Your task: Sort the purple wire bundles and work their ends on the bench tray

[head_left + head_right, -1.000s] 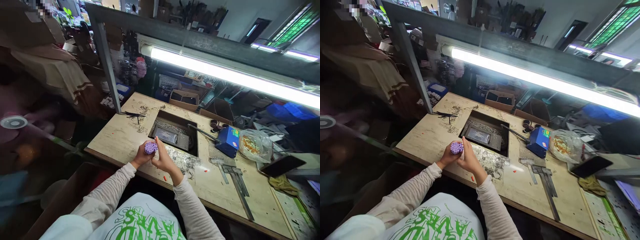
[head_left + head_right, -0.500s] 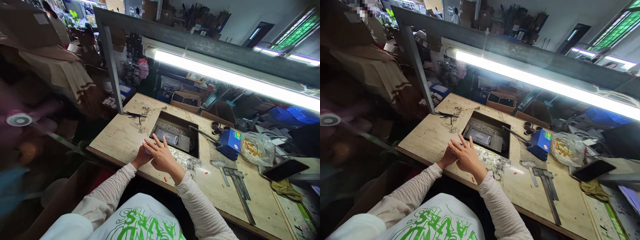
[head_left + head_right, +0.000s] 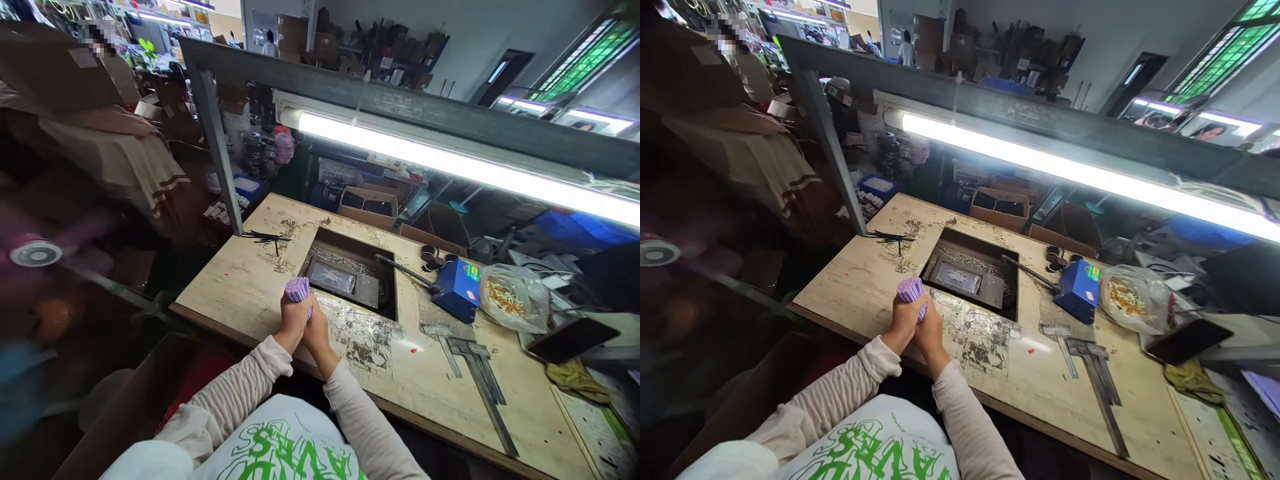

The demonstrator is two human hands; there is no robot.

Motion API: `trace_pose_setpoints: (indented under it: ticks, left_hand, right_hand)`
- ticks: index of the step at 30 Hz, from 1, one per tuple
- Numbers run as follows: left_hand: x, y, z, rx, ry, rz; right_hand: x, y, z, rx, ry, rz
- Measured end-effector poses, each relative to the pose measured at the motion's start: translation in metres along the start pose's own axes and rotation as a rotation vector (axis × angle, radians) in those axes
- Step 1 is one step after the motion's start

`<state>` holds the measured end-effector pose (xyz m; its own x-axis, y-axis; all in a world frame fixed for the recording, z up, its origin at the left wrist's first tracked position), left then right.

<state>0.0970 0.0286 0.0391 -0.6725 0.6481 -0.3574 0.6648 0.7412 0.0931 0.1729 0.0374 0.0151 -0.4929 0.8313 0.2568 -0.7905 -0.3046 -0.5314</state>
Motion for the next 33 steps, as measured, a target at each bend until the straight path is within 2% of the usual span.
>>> trace_pose_setpoints:
  ticks: [1, 3, 6, 9, 11, 15, 18, 21, 22, 23, 25, 26, 28, 33]
  left_hand:
    - [-0.002, 0.000, -0.002, -0.009, -0.014, 0.019]
    - [-0.003, -0.002, -0.008, -0.021, -0.042, 0.139]
    - [-0.001, -0.010, -0.020, 0.003, -0.143, 0.439]
    - [0.000, -0.017, -0.026, 0.022, -0.329, 0.718]
    - [-0.001, -0.019, -0.025, -0.004, -0.405, 0.783]
    - [-0.001, -0.017, -0.013, -0.066, -0.411, 0.636]
    - [0.002, -0.017, -0.006, -0.094, -0.402, 0.581]
    - [0.010, -0.020, -0.005, -0.110, -0.397, 0.563]
    - [0.013, -0.022, -0.006, -0.111, -0.391, 0.549]
    - [0.016, -0.023, -0.006, -0.110, -0.380, 0.532]
    - [0.022, -0.026, -0.007, -0.099, -0.345, 0.489]
    - [0.025, -0.026, -0.006, -0.088, -0.322, 0.468]
    - [0.028, -0.025, -0.004, -0.055, -0.270, 0.426]
    - [0.030, -0.021, 0.001, 0.055, -0.112, 0.313]
  right_hand:
    - [0.002, -0.003, 0.000, 0.026, 0.034, 0.028]
    - [0.007, -0.010, -0.001, 0.164, 0.054, 0.094]
    - [0.011, -0.018, -0.004, 0.527, 0.085, 0.240]
    - [0.008, -0.019, 0.000, 0.811, 0.157, 0.448]
    - [0.004, -0.018, 0.005, 0.910, 0.217, 0.512]
    - [0.002, -0.012, 0.010, 0.942, 0.277, 0.568]
    - [0.012, -0.017, 0.004, 0.733, 0.215, 0.588]
    - [0.025, -0.032, -0.002, 0.496, 0.082, 0.651]
    - [0.029, -0.038, -0.004, 0.440, 0.059, 0.634]
    - [0.032, -0.043, -0.006, 0.400, 0.063, 0.575]
    - [0.034, -0.049, -0.009, 0.370, 0.136, 0.376]
    - [0.032, -0.047, -0.009, 0.379, 0.179, 0.291]
    - [0.027, -0.035, -0.007, 0.418, 0.209, 0.222]
    - [0.023, -0.005, -0.002, 0.287, -0.012, 0.122]
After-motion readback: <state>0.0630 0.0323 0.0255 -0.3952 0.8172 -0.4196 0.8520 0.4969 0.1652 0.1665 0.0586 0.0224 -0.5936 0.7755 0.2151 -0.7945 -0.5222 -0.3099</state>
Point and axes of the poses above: each hand's wrist, its own x-axis towards the middle knuckle, its own y-axis out of the palm, z = x × y, the point moved 3 cm from there along x, towards the middle knuckle, and after that the axes turned 13 degrees about -y, right-handed, at the moved point
